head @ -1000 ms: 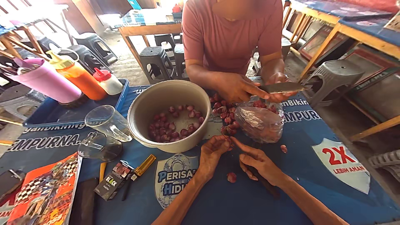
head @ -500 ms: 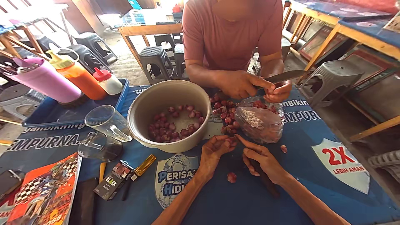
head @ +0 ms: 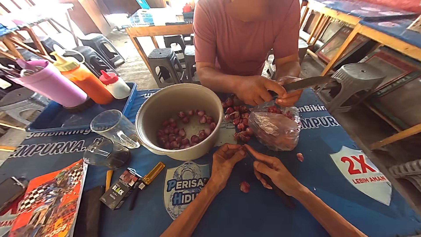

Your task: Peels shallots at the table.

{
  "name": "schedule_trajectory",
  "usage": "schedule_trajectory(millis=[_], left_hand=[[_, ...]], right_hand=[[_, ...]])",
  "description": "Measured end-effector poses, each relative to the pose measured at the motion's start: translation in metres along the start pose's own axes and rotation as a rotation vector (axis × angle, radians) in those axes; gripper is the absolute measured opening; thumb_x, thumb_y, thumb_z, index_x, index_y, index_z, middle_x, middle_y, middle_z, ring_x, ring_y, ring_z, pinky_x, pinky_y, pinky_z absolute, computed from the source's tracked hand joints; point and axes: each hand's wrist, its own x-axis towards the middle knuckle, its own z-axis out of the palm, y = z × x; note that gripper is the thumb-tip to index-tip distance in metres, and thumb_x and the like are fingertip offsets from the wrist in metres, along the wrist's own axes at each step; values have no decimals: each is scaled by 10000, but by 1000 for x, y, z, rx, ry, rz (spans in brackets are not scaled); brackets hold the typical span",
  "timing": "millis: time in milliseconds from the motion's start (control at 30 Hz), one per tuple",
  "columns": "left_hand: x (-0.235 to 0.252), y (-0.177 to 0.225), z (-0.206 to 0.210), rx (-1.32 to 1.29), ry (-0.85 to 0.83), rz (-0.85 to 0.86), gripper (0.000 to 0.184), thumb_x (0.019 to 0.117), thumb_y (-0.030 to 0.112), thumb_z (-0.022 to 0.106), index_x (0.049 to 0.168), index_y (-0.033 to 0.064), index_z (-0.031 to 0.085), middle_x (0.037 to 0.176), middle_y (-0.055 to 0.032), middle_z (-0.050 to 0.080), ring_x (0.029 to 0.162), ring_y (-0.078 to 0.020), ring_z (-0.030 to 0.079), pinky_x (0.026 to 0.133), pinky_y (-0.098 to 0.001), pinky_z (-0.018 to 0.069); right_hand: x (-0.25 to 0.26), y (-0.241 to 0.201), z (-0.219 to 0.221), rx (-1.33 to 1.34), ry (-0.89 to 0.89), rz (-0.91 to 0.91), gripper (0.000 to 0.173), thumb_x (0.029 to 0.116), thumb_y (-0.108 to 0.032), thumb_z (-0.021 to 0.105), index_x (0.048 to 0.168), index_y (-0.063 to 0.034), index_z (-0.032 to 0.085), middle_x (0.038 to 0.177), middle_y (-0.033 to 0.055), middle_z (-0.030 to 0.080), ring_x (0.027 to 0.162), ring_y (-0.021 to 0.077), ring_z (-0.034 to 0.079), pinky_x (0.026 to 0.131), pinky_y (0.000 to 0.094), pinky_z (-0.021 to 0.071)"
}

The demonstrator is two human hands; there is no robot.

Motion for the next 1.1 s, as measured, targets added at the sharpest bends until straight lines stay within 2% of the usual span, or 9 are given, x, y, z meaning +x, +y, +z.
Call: schedule_trajectory(millis=[233,533,633,733,800,867,967,1033,1100], left_hand=[[0,0,0,-11,-20,-11,167,911,-57,678,1074,-59,643,952,-100,751,898,-190,743,895,-357,610],[0,2,-2,-37,-42,-32,190,946,-79,605,1136,-81,603,1016,-121,744,958,-204,740,938,-368,598],[1,3,-2,-48,-50,-37,229,963,-65,583,1190,-97,579,1063,-146,730,987,-224,733,954,-381,593],[3,4,-3,-54,-66,-43,341,993,-38,540,1322,-124,548,1160,-187,704,1032,-244,718,970,-383,583],[3,5,-3,-46,-64,-52,326,1013,-17,516,1318,-119,572,1185,-188,699,1039,-242,718,970,-377,585],[2,6,-2,-36,-56,-58,283,1023,-5,512,1267,-115,602,1127,-174,719,994,-235,732,937,-373,601],[-1,6,0,59,-63,-7,230,1034,47,524,1179,-92,634,1007,-117,736,857,-186,738,785,-332,630],[-5,5,2,192,-71,104,214,1021,83,561,1145,-65,654,972,-75,737,783,-122,716,686,-273,612],[-11,8,5,396,-85,294,245,999,145,624,1139,-47,684,991,-66,736,803,-73,697,689,-228,586]], right_hand=[[1,-2,-1,92,28,65,509,1038,-117,411,1543,-60,432,697,-46,578,472,48,510,419,184,458],[2,-8,-6,261,48,175,538,1048,-152,367,1583,-97,368,685,-25,539,470,64,501,409,186,437],[2,-9,-6,268,60,161,538,1047,-147,366,1583,-92,370,681,-20,532,469,68,500,408,189,441],[3,-9,-6,255,67,159,532,1053,-144,364,1583,-101,375,685,-14,533,470,74,497,406,195,438],[3,-9,-7,222,70,156,536,1053,-146,361,1587,-108,367,685,-21,532,473,71,497,407,194,437],[3,-9,-7,223,81,159,536,1053,-151,360,1587,-102,360,686,-21,534,471,69,499,408,193,440],[5,-11,-9,238,102,177,541,1052,-156,350,1590,-98,343,689,-17,543,470,70,500,407,189,435],[5,-12,-9,228,115,194,508,1065,-174,355,1565,-89,380,686,-21,543,464,63,497,406,182,432],[5,-12,-9,216,134,210,442,1070,-198,394,1489,-88,482,686,-28,544,464,52,493,408,176,431]])
